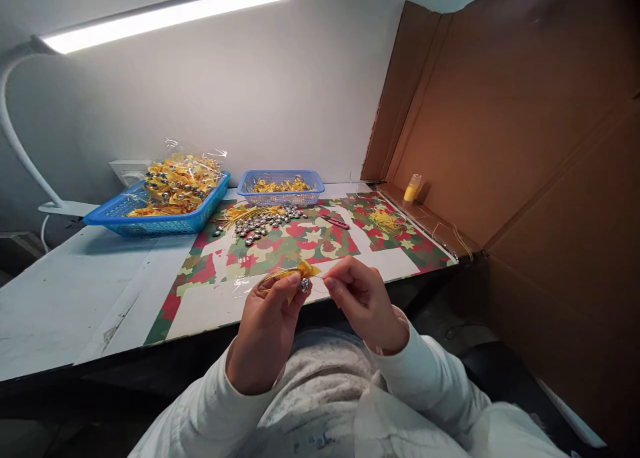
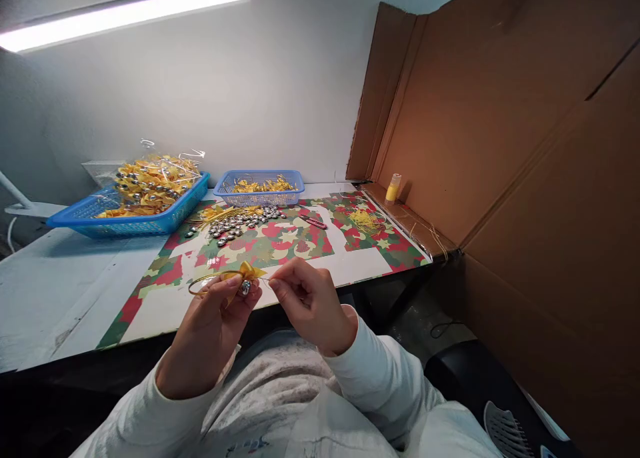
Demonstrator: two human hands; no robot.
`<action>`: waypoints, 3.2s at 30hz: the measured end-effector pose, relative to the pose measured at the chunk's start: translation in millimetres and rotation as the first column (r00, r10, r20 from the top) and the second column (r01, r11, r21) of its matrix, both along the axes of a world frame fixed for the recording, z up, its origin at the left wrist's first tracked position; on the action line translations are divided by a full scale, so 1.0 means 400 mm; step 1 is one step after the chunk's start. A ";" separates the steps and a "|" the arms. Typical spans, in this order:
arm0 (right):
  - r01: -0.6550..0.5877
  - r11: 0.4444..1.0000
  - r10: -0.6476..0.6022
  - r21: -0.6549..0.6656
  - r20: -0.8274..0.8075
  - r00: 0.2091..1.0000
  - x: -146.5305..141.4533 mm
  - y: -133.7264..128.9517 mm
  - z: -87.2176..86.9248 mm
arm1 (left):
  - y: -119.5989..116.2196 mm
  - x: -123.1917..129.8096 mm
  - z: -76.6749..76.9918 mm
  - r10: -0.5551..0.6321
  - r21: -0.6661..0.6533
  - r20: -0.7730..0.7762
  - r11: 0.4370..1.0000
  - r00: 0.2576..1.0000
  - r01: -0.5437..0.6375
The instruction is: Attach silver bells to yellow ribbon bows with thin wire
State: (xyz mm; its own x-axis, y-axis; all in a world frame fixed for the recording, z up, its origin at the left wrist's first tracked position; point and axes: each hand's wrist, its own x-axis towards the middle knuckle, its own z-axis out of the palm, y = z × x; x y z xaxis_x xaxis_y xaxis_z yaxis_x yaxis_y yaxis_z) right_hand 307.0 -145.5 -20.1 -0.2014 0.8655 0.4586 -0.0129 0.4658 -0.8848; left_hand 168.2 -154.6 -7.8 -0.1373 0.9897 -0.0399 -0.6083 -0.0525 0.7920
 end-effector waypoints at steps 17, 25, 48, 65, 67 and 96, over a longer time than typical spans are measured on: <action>0.054 0.995 -0.061 0.084 0.072 0.996 0.004 -0.003 0.004 | -0.002 0.001 -0.004 -0.018 -0.005 0.010 1.000 1.000 0.018; 0.067 0.992 -0.073 0.105 0.053 0.996 0.004 -0.003 0.002 | 0.003 0.002 -0.006 -0.016 0.008 0.021 1.000 1.000 0.016; 0.098 0.993 -0.099 0.062 0.011 0.995 -0.015 -0.015 0.008 | 0.006 0.004 -0.030 0.100 0.113 -0.134 0.990 0.986 -0.085; 0.093 0.995 -0.094 0.028 0.031 0.995 -0.021 -0.024 0.013 | 0.006 0.005 -0.030 0.120 0.126 -0.137 0.987 0.983 -0.103; 0.090 0.996 -0.091 0.030 0.036 0.995 -0.021 -0.024 0.013 | 0.007 0.005 -0.028 0.123 0.126 -0.146 0.986 0.982 -0.105; 0.023 0.992 -0.056 0.121 0.272 0.961 0.026 -0.013 0.040 | 0.004 0.003 -0.008 -0.060 -0.042 -0.035 0.997 0.998 0.058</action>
State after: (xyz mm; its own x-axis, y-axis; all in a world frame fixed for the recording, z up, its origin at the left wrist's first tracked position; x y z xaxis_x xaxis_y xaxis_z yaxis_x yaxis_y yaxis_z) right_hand 317.5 -150.6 -4.3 -0.3003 0.8196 0.4879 0.2435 0.5604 -0.7916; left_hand 169.5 -153.1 -10.9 -0.0806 0.9938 -0.0770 -0.5799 0.0161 0.8145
